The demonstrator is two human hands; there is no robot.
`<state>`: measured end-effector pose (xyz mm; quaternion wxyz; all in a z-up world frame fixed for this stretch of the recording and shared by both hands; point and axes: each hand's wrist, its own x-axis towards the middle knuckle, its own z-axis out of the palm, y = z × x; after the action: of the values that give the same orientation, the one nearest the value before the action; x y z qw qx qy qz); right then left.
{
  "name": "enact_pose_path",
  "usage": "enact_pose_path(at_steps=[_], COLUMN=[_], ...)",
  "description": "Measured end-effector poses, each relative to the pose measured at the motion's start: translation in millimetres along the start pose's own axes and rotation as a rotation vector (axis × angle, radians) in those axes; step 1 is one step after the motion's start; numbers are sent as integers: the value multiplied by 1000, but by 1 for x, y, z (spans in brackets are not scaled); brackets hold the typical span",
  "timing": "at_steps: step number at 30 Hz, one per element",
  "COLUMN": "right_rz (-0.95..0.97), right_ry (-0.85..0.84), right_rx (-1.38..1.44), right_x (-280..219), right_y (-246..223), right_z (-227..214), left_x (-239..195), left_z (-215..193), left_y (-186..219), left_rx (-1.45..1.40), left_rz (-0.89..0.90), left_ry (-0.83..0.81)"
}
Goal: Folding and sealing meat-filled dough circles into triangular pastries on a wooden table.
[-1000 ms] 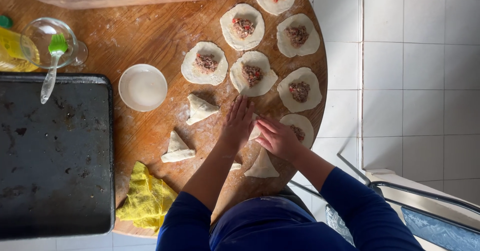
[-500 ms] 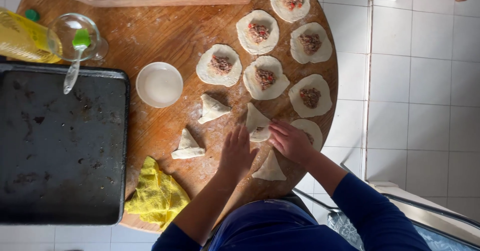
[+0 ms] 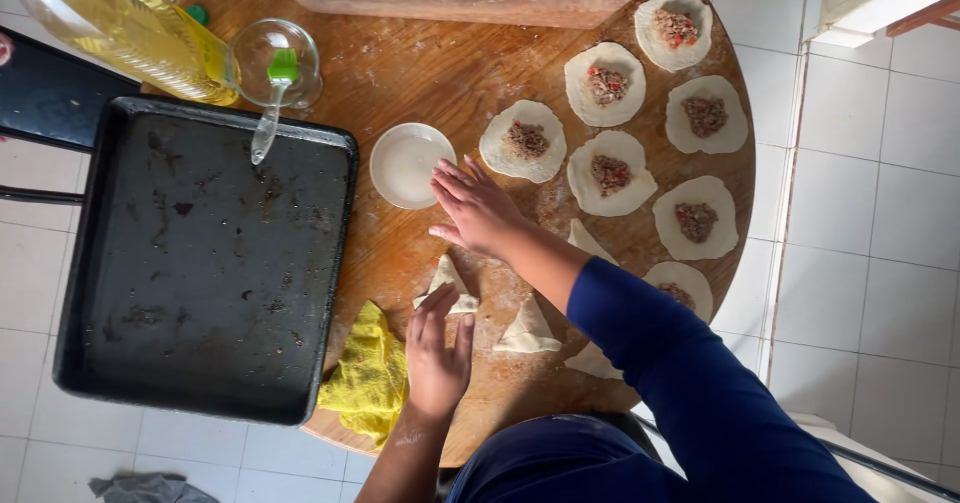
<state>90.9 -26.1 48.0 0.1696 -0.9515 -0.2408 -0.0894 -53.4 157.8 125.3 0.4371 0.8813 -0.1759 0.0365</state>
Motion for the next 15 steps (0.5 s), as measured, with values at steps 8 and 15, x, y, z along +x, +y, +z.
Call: enact_pose_path(at_steps=[8, 15], right_rz=[31, -178], right_ry=[-553, -4], right_rx=[-254, 1], right_x=[39, -42], right_y=[0, -6], right_z=[10, -70], left_x=[-14, -5], left_z=[-11, 6], left_y=[-13, -1], left_rx=[-59, -141], left_rz=[104, 229], left_ry=[80, 99])
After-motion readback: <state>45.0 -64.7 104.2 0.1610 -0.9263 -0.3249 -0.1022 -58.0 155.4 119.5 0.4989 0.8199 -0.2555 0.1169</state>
